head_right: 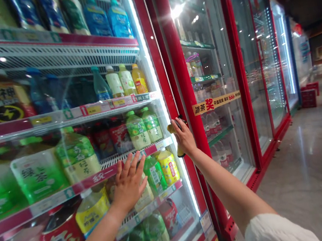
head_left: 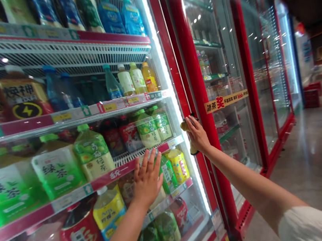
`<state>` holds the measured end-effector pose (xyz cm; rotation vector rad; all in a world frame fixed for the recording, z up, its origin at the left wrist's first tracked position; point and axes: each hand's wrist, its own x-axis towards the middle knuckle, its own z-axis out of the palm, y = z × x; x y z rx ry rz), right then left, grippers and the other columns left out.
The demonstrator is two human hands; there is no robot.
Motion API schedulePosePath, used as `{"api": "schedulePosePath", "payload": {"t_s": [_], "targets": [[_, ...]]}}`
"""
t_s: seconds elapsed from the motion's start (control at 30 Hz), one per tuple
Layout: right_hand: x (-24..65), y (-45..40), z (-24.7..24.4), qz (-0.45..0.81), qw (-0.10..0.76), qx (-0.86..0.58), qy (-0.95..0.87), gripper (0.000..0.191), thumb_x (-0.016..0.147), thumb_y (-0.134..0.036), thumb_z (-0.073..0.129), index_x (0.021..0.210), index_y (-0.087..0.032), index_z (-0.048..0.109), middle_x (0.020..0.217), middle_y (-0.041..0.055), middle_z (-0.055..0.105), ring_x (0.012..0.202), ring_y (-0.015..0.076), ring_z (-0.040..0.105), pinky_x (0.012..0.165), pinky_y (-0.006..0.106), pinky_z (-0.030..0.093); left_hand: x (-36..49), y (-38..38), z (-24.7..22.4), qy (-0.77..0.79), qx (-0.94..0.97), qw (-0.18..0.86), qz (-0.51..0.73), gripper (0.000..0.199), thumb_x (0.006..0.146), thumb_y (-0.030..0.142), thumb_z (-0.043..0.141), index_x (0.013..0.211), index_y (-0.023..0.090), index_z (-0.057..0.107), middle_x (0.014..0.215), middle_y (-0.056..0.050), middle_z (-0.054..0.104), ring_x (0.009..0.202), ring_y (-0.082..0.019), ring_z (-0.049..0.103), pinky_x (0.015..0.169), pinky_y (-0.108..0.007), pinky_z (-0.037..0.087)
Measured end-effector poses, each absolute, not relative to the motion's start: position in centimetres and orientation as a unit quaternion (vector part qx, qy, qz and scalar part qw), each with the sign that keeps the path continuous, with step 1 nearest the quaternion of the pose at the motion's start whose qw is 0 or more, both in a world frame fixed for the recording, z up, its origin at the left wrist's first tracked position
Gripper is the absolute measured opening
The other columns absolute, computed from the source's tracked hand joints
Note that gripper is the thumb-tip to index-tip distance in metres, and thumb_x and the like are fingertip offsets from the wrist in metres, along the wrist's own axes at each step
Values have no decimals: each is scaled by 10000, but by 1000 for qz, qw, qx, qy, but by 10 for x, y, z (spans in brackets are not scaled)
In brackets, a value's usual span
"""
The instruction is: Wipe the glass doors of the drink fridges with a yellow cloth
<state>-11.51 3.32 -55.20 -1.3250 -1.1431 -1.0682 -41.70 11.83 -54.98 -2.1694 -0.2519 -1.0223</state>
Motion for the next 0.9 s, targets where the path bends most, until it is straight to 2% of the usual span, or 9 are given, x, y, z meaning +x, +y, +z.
{"api": "schedulePosePath", "payload": {"t_s": [0.13, 0.23, 0.33, 0.43, 0.53, 0.63, 0.77, 0.9], "targets": [[-144, 53, -504, -447, 562, -559, -414, 543, 1012, -276, 490, 1551, -227, 463, 1645, 130, 397, 1549, 288, 325, 1247, 520, 356, -425, 120, -545, -103, -835, 369, -395, 894, 930, 385, 652, 1664, 224, 167, 1694, -86, 296, 1609, -253, 131, 1329, -464, -34], [-169, 55, -517, -452, 538, -548, -453, 483, 1018, -306, 507, 1499, -269, 534, 1645, 92, 402, 1571, 298, 271, 1248, 530, 356, -428, 120, -546, -115, -832, 368, -400, 898, 933, 388, 647, 1665, 220, 154, 1691, -98, 303, 1607, -256, 146, 1329, -475, -34], [-172, 44, -556, -446, 487, -519, -543, 441, 1033, -231, 462, 1439, -341, 594, 1599, 51, 463, 1546, 265, 332, 1226, 506, 402, -436, 121, -547, -124, -829, 366, -405, 910, 926, 390, 659, 1665, 225, 154, 1682, -107, 324, 1601, -264, 181, 1327, -486, -31], [-158, 39, -568, -457, 543, -501, -495, 383, 1023, -234, 491, 1341, -335, 680, 1531, 70, 498, 1445, 293, 471, 1142, 523, 489, -447, 123, -546, -129, -828, 371, -400, 913, 921, 405, 671, 1663, 239, 166, 1687, -102, 316, 1597, -279, 201, 1326, -498, -19], [-163, 54, -537, -474, 621, -474, -407, 359, 1022, -245, 497, 1309, -282, 710, 1403, 118, 567, 1326, 307, 562, 1075, 552, 528, -456, 124, -542, -135, -828, 374, -395, 912, 922, 427, 673, 1661, 229, 177, 1688, -106, 314, 1594, -287, 212, 1326, -501, -14], [-198, 77, -499, -488, 642, -442, -393, 380, 1026, -221, 478, 1333, -263, 698, 1362, 135, 596, 1357, 320, 533, 1108, 574, 493, -461, 124, -538, -147, -826, 373, -396, 909, 919, 439, 676, 1657, 209, 198, 1685, -115, 323, 1592, -289, 223, 1325, -499, -20], [-242, 83, -501, -496, 585, -437, -471, 434, 1006, -160, 499, 1364, -333, 672, 1489, 88, 540, 1514, 312, 367, 1189, 544, 433, -472, 123, -539, -162, -823, 373, -398, 904, 909, 436, 690, 1651, 205, 229, 1686, -111, 319, 1587, -299, 238, 1325, -500, -14], [-229, 62, -539, -493, 487, -441, -570, 423, 996, -169, 536, 1340, -366, 682, 1510, 57, 540, 1505, 297, 396, 1179, 517, 460, -492, 125, -541, -165, -819, 379, -399, 898, 929, 415, 665, 1660, 222, 180, 1684, -104, 326, 1582, -295, 253, 1326, -507, 25]]}}
